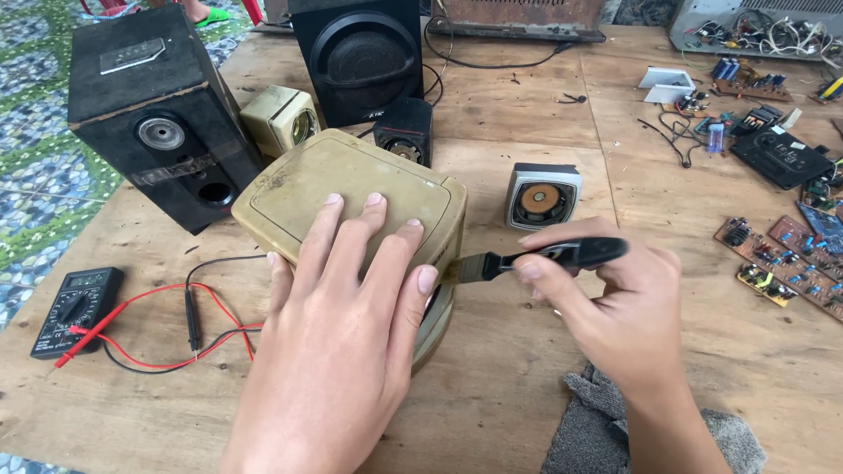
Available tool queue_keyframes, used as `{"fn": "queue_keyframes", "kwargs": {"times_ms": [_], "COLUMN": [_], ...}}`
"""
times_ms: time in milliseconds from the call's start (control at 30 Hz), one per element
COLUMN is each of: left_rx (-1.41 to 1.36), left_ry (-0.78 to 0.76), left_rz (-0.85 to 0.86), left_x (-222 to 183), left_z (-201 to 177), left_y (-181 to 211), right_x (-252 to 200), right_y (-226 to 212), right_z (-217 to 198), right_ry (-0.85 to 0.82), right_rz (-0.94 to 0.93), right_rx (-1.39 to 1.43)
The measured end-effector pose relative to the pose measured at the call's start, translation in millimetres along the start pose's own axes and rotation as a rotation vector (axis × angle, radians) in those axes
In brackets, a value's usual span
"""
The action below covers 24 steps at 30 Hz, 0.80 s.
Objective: Brushing dust off the surface and crevices of a speaker housing using a paintbrush.
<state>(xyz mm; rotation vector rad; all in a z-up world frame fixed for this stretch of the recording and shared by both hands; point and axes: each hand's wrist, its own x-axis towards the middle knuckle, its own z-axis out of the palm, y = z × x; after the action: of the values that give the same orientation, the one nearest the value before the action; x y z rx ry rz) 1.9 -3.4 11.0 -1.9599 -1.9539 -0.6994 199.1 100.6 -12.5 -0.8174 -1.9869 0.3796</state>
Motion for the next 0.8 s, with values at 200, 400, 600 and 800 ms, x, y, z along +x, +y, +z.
{"fn": "queue_keyframes", "kwargs": {"times_ms": [200, 400, 600, 800], "left_rx": [0.005, 0.005, -0.026, -0.124], "left_ry": [-0.007, -0.015, -0.007, -0.01], "left_rz": [0.011, 0.003, -0.016, -0.056], "left_x": [0.2, 0.5, 0.7, 0.1], "left_z": [-0.7, -1.9, -6.9, -8.5], "left_y": [-0.8, 0.2, 5.4, 8.5], "right_x": [0.8, -0.8, -2.1, -4.8], "right_y": [0.0, -2.6, -6.9, -5.9], "right_z": [2.7, 1.4, 3.9, 6.5], "right_ry": [0.04, 0.093, 0.065, 0.049], "right_rz": [0.053, 0.091, 0.009, -0.035], "right_rx": [-0.018, 0.002, -0.048, -0.068]}}
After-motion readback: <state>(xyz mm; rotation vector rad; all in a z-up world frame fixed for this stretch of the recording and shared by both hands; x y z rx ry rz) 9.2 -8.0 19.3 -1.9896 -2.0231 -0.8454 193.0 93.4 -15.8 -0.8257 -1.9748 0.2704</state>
